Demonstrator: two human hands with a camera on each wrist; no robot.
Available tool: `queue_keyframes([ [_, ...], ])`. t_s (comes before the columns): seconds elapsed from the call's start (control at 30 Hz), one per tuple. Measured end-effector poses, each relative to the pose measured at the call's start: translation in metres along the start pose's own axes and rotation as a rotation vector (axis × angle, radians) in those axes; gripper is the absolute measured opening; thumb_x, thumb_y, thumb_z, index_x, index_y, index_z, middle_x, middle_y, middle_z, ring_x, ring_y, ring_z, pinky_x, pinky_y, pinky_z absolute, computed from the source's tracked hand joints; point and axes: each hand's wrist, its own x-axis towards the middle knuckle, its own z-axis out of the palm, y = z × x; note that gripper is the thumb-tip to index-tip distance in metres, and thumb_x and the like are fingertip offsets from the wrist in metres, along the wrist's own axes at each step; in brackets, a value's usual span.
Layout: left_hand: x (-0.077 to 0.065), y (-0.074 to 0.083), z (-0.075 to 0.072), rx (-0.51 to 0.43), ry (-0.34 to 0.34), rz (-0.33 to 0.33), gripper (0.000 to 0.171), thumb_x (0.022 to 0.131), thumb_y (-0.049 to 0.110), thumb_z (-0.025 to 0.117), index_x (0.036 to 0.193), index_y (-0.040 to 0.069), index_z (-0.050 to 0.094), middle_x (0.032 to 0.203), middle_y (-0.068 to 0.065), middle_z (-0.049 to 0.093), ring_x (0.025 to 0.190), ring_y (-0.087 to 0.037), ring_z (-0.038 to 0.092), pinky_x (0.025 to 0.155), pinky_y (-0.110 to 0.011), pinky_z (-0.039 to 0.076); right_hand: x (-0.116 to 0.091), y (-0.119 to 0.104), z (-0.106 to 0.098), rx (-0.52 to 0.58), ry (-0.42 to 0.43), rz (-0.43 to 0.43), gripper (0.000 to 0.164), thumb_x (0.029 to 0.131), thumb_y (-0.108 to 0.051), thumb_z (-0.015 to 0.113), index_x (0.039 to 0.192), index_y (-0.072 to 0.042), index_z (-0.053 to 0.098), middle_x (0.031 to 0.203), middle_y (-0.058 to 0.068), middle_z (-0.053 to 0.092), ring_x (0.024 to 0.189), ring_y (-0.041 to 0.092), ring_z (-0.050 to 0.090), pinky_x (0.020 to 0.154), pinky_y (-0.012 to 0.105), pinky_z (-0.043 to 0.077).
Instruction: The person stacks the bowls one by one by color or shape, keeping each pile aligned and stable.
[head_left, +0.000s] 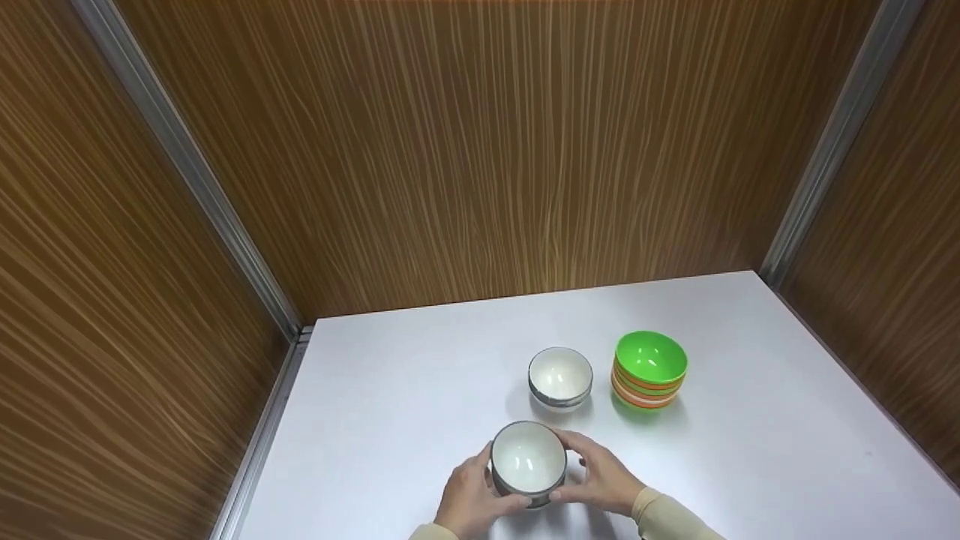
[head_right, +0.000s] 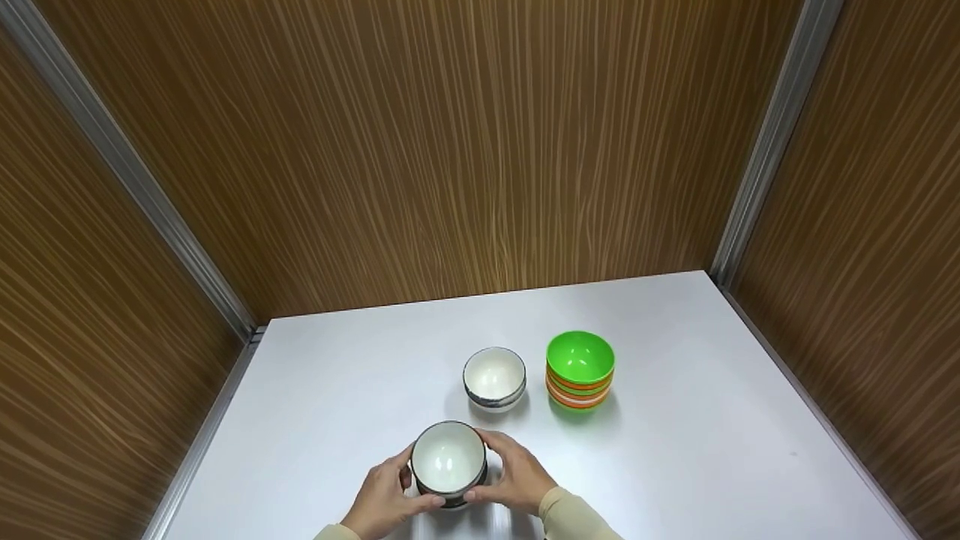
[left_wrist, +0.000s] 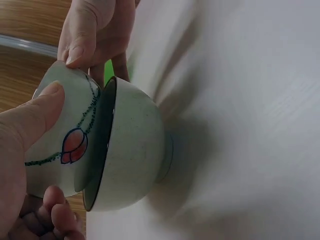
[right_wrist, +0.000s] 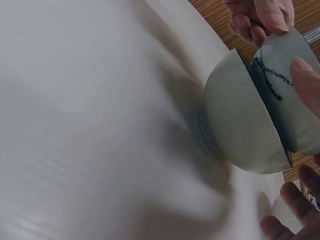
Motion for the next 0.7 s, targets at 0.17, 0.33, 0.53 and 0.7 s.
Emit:
queue_keyframes([
  [0.17, 0.000, -0.003, 0.002, 0.058, 0.011, -0.030, 0.105, 0.050, 0.068, 0.070, 0.139, 0.023, 0.038, 0.095, 0.008, 0.043, 0.089, -0.011, 0.046, 0.079, -0.033, 0.049, 0.000, 0.003, 0.001, 0.000, -0.016, 0.003, 0.089, 0.062, -0.046, 0.079, 0.138, -0.027, 0.037, 0.128, -0.009, 0.048, 0.116, 0.024, 0.046, 0.085, 0.058, 0.043],
  [0.33, -0.001, -0.008, 0.006, 0.048, 0.004, -0.035, 0.106, 0.049, 0.067, 0.071, 0.140, 0.023, 0.037, 0.094, 0.005, 0.039, 0.086, -0.010, 0.044, 0.079, -0.031, 0.049, 0.000, 0.005, 0.004, 0.003, -0.025, -0.001, 0.088, 0.062, -0.046, 0.079, 0.138, -0.026, 0.039, 0.131, -0.008, 0.046, 0.117, 0.024, 0.046, 0.086, 0.058, 0.042],
  [0.53, 0.000, -0.014, 0.011, 0.025, 0.001, -0.043, 0.110, 0.049, 0.065, 0.072, 0.141, 0.018, 0.034, 0.095, 0.004, 0.039, 0.084, -0.010, 0.044, 0.074, -0.027, 0.048, 0.000, 0.008, 0.006, -0.003, -0.022, -0.015, 0.090, 0.061, -0.045, 0.079, 0.138, -0.023, 0.038, 0.132, -0.005, 0.045, 0.114, 0.023, 0.048, 0.087, 0.057, 0.043],
  [0.7, -0.001, -0.015, 0.014, 0.030, 0.019, -0.032, 0.110, 0.050, 0.065, 0.072, 0.142, 0.018, 0.034, 0.094, 0.006, 0.040, 0.085, -0.008, 0.045, 0.079, -0.029, 0.048, -0.001, 0.010, 0.007, -0.014, -0.034, 0.007, 0.092, 0.063, -0.046, 0.078, 0.140, -0.020, 0.036, 0.129, -0.002, 0.048, 0.110, 0.022, 0.050, 0.085, 0.052, 0.046],
])
